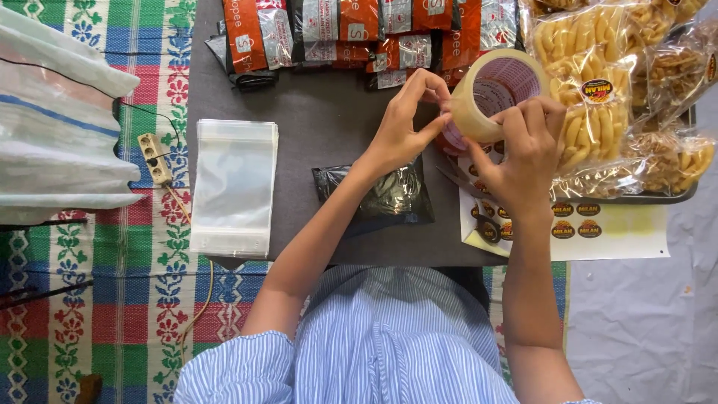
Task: The person seals a black plastic pouch using tape and scissors.
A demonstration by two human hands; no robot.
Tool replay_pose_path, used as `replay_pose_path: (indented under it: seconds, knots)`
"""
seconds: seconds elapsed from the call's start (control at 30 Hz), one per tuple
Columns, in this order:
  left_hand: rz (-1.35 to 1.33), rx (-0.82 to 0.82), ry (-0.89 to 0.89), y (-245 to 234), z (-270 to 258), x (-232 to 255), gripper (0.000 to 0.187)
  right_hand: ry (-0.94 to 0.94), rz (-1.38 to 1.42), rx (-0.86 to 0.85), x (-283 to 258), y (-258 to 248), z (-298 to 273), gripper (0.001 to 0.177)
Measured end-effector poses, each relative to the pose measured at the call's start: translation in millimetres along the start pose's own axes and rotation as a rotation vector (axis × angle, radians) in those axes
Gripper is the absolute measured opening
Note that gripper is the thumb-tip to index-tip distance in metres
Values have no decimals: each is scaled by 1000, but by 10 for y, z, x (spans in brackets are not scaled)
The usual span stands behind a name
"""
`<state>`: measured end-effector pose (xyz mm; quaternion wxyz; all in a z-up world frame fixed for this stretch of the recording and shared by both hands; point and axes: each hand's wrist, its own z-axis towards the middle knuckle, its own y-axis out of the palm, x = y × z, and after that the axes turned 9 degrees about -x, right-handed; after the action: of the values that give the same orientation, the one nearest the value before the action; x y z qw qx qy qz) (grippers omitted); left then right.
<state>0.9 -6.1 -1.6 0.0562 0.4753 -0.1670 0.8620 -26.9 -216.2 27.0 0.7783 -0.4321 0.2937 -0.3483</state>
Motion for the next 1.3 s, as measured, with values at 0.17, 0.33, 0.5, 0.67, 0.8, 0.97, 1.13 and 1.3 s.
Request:
replay_pose_path:
  seconds: [0.17, 0.33, 0.5, 0.67, 0.8, 0.97, 1.13, 1.3]
  knots:
    - [-35, 12, 4, -31, -7, 30, 13, 12, -1, 6, -29, 5, 3, 38]
    - [-40, 26, 3, -38, -20, 44, 22, 23, 19, 28, -67, -1, 12, 36]
    - [-42, 79, 16, -11, -2, 82, 9, 76, -55, -4, -77, 6, -32, 39]
    - [-33, 79, 64, -29, 7, 119, 9, 135, -77, -57, -94, 26, -44, 40]
    - [-75, 17, 72, -85, 6, 159, 11, 182, -99, -112, -155, -13, -16, 40]
    - [-108, -9, 62, -167, 1, 158, 10, 151, -92, -100, -103, 0, -38, 42]
    - [-83, -11, 104, -197, -1, 101, 9, 148, -55, -101, -107, -43, -23, 42]
    - [-15, 48, 120, -166, 15, 58, 4, 36, 218, -128, -176, -302, 21, 59]
